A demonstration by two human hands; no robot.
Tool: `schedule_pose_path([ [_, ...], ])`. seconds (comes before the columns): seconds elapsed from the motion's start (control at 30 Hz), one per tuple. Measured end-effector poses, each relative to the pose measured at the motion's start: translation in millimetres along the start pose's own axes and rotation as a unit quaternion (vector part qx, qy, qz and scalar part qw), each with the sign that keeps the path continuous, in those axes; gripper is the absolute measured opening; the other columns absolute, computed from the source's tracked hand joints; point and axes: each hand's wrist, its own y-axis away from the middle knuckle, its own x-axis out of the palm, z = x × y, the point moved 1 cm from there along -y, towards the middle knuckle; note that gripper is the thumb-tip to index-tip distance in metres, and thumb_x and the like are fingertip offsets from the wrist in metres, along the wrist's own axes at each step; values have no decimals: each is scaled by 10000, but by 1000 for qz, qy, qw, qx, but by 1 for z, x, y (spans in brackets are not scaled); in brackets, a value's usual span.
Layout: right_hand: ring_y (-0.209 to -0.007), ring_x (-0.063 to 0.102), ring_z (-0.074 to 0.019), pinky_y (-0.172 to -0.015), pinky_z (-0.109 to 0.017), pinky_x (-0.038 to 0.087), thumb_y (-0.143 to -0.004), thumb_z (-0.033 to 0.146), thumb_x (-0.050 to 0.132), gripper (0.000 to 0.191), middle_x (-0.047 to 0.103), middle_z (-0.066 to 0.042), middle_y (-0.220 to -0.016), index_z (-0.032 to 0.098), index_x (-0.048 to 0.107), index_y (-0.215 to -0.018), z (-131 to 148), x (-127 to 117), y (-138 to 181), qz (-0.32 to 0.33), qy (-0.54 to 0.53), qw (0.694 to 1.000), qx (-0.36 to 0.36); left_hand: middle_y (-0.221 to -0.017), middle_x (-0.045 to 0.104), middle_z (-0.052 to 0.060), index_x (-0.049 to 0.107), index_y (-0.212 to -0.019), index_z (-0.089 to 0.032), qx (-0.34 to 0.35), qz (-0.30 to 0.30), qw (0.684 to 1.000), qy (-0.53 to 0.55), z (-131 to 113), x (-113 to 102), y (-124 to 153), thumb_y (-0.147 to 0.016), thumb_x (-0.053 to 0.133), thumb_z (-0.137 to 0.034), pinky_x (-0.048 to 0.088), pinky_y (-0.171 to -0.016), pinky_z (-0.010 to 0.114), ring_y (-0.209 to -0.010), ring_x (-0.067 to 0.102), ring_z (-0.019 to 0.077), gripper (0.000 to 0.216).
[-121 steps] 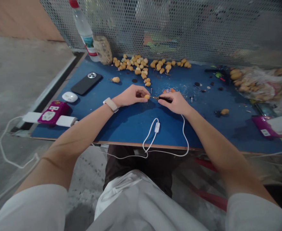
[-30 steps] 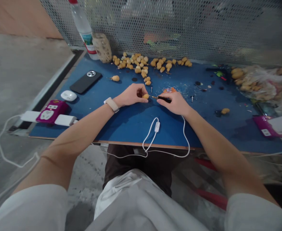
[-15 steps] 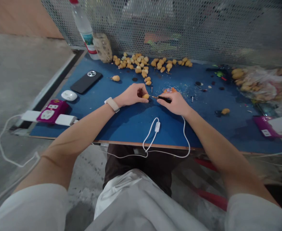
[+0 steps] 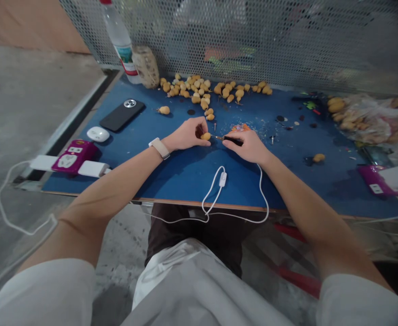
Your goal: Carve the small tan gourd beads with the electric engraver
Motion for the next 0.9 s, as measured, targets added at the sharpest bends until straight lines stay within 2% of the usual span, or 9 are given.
schedule_pose_path([
  [0.4, -1226, 960, -433, -1167, -599, 762, -1145, 610, 803, 449, 1015, -119, -1356, 265, 1048, -1294, -1, 0, -1, 0, -4, 1000, -4, -885, 735, -11, 637, -961, -255, -10, -10, 1000, -14, -4, 1, 0, -818, 1102, -303, 518, -790, 362, -828, 651, 189, 489],
  [0.9, -1157, 961, -419, -1090, -569, 766, -1140, 582, 803, 448, 1019, -123, -1311, 251, 1052, -1309, 0, 0, 0, 4, -3, 1000, -4, -886, 696, -30, 618, -960, -266, -12, -4, 1000, -19, -4, 1, 0, -785, 1113, -307, 512, -812, 379, -830, 635, 193, 527],
])
